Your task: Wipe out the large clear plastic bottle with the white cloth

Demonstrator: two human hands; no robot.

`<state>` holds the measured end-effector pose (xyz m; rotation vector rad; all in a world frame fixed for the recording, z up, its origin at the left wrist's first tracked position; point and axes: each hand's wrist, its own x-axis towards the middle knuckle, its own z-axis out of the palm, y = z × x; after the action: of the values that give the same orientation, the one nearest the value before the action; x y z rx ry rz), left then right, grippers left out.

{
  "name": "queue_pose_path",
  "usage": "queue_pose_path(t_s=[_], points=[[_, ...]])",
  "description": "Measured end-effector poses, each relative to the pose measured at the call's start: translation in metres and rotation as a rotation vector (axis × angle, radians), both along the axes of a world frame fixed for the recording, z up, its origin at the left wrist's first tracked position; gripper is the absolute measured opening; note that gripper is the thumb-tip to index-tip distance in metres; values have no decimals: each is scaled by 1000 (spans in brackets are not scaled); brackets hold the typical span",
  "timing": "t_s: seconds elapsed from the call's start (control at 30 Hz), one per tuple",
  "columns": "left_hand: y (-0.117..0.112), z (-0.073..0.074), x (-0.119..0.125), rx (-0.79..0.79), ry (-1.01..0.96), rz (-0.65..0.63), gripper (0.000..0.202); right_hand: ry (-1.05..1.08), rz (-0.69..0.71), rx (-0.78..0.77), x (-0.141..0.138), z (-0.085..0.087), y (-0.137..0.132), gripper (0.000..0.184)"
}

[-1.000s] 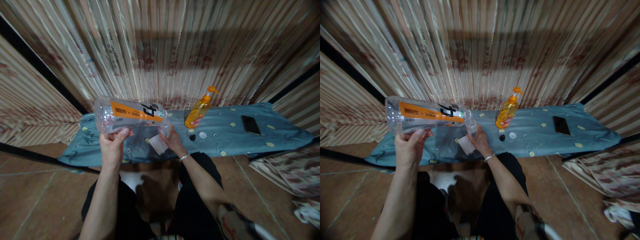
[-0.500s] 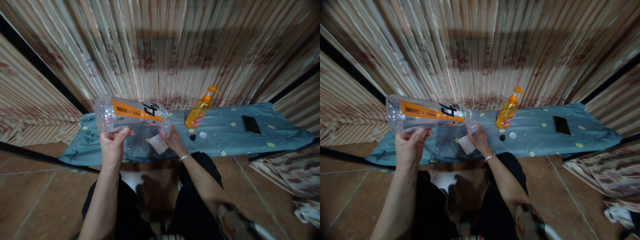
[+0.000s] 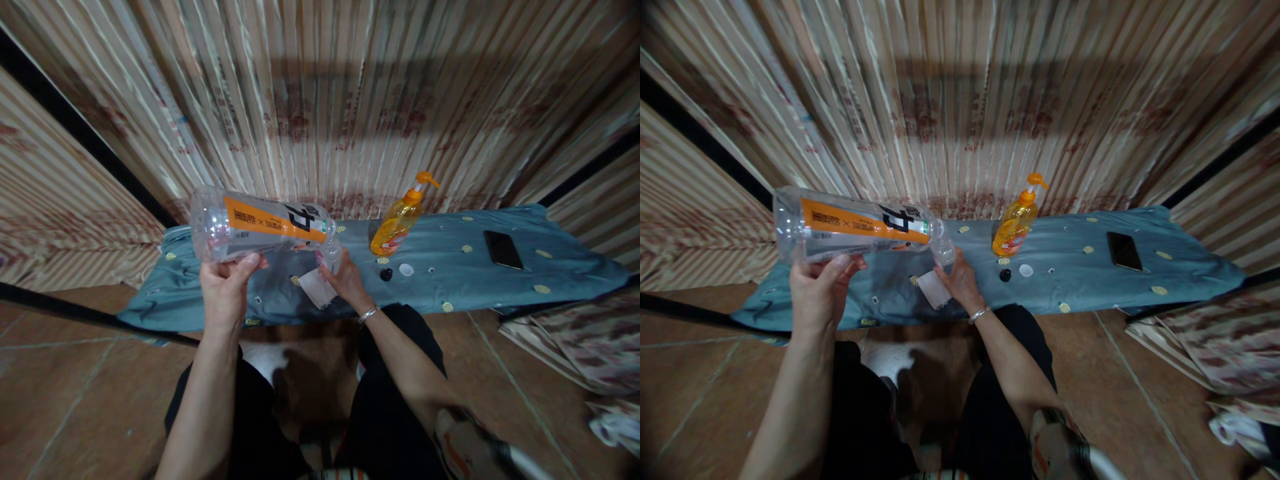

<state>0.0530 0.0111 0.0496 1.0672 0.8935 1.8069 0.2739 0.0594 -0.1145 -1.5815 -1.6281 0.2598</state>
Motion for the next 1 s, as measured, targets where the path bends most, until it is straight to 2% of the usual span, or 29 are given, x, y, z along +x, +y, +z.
queue_pose_path(t_s=[1.0], points=[[5,2,1,33,27,0,49,-22,-9,-56,0,3,0,64]])
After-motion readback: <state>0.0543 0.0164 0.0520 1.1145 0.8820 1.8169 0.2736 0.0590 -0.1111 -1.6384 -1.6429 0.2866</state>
